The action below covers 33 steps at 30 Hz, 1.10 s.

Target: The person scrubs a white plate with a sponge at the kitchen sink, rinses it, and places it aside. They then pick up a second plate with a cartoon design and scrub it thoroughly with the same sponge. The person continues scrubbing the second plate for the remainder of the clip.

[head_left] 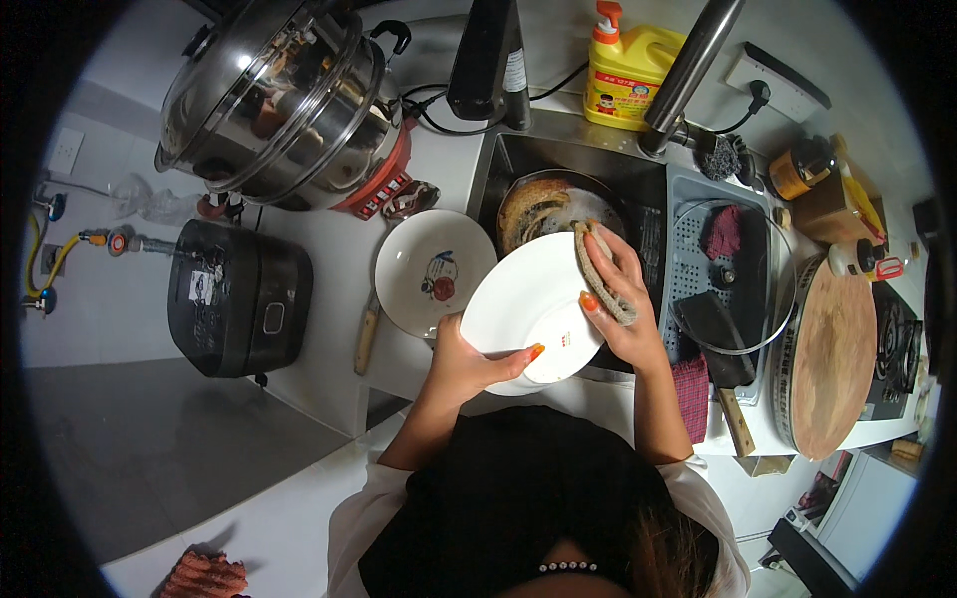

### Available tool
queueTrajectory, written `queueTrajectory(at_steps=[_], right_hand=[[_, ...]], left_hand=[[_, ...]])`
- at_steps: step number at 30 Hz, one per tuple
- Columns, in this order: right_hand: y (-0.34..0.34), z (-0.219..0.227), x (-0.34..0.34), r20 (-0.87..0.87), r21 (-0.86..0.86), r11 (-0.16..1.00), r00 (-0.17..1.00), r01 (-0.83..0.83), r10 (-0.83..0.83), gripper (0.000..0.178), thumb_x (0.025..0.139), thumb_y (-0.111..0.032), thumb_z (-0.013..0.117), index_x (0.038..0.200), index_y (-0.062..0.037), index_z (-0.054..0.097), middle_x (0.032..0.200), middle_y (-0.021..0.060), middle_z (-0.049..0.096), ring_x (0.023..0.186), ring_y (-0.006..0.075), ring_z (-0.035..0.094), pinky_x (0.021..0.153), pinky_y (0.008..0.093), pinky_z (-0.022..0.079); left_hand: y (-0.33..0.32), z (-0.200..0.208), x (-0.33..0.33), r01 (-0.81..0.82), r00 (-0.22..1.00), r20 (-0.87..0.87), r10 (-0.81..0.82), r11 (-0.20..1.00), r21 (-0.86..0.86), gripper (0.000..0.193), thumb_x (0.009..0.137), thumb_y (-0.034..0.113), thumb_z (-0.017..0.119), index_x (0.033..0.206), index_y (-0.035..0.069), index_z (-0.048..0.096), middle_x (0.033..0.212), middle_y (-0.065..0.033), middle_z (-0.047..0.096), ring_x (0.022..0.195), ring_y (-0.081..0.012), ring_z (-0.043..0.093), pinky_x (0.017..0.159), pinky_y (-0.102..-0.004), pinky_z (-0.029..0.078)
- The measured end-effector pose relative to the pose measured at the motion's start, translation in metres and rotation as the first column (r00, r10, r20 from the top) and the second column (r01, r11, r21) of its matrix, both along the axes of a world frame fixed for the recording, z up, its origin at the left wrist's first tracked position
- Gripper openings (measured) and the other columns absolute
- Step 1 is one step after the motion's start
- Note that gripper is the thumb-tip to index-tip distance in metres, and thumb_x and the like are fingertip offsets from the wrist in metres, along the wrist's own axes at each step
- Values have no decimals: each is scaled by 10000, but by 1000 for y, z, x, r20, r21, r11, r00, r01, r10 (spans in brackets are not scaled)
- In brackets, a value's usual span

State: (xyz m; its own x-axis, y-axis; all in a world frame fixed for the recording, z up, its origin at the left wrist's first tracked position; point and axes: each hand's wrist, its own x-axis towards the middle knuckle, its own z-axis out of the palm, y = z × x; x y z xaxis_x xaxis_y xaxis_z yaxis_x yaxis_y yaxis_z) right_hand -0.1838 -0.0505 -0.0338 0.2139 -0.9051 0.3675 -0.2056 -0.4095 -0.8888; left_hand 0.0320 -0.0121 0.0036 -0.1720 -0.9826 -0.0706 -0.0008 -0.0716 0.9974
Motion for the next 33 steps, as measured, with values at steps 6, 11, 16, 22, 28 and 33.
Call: queueTrajectory(at_steps=[6,11,16,22,28,33], right_hand=[[1,17,14,-213,-206,978,977,-22,-23,543,743,-136,678,1274,-137,561,1410,119,416,1298,344,368,1071,448,279],[10,31,33,-303,-295,946,952,-134,41,524,670,-152,697,1188,-185,630,1352,39,499,1265,294,437,1062,485,299],[15,44,40,-332,-264,944,938,-197,103,579,581,-129,682,1155,-204,651,1333,14,519,1232,263,476,1056,480,309],[5,30,27,-292,-263,962,956,-72,-8,471,725,-128,681,1193,-156,629,1345,81,503,1257,302,449,1069,469,291],[7,3,7,-160,-114,993,986,34,-52,485,762,-99,648,1242,-96,584,1376,129,462,1301,335,389,1089,458,252],[15,-17,-3,-59,30,995,994,94,-92,449,846,-155,569,1284,-63,540,1402,154,425,1335,334,340,1103,436,218]], left_hand=[[3,5,-1,13,998,57,-13,1000,-12,445,641,53,759,1047,-53,610,932,-106,682,850,-137,645,765,-293,515],[4,-5,-2,-38,999,35,40,998,-49,434,621,44,757,1023,-29,609,895,-71,671,828,-116,623,745,-287,507],[3,-11,2,-24,997,70,33,991,-129,420,602,47,763,989,-8,610,861,-50,658,802,-109,610,735,-282,501],[4,-7,-2,-48,998,40,50,997,-59,404,632,67,759,994,-39,616,860,-83,677,798,-114,631,726,-275,511],[2,-3,-1,-49,994,88,60,992,-116,371,636,73,756,959,-58,627,852,-104,685,786,-129,650,712,-274,520],[1,-1,0,-55,989,130,77,985,-163,376,632,72,754,959,-63,626,852,-103,684,779,-129,649,708,-276,522]])
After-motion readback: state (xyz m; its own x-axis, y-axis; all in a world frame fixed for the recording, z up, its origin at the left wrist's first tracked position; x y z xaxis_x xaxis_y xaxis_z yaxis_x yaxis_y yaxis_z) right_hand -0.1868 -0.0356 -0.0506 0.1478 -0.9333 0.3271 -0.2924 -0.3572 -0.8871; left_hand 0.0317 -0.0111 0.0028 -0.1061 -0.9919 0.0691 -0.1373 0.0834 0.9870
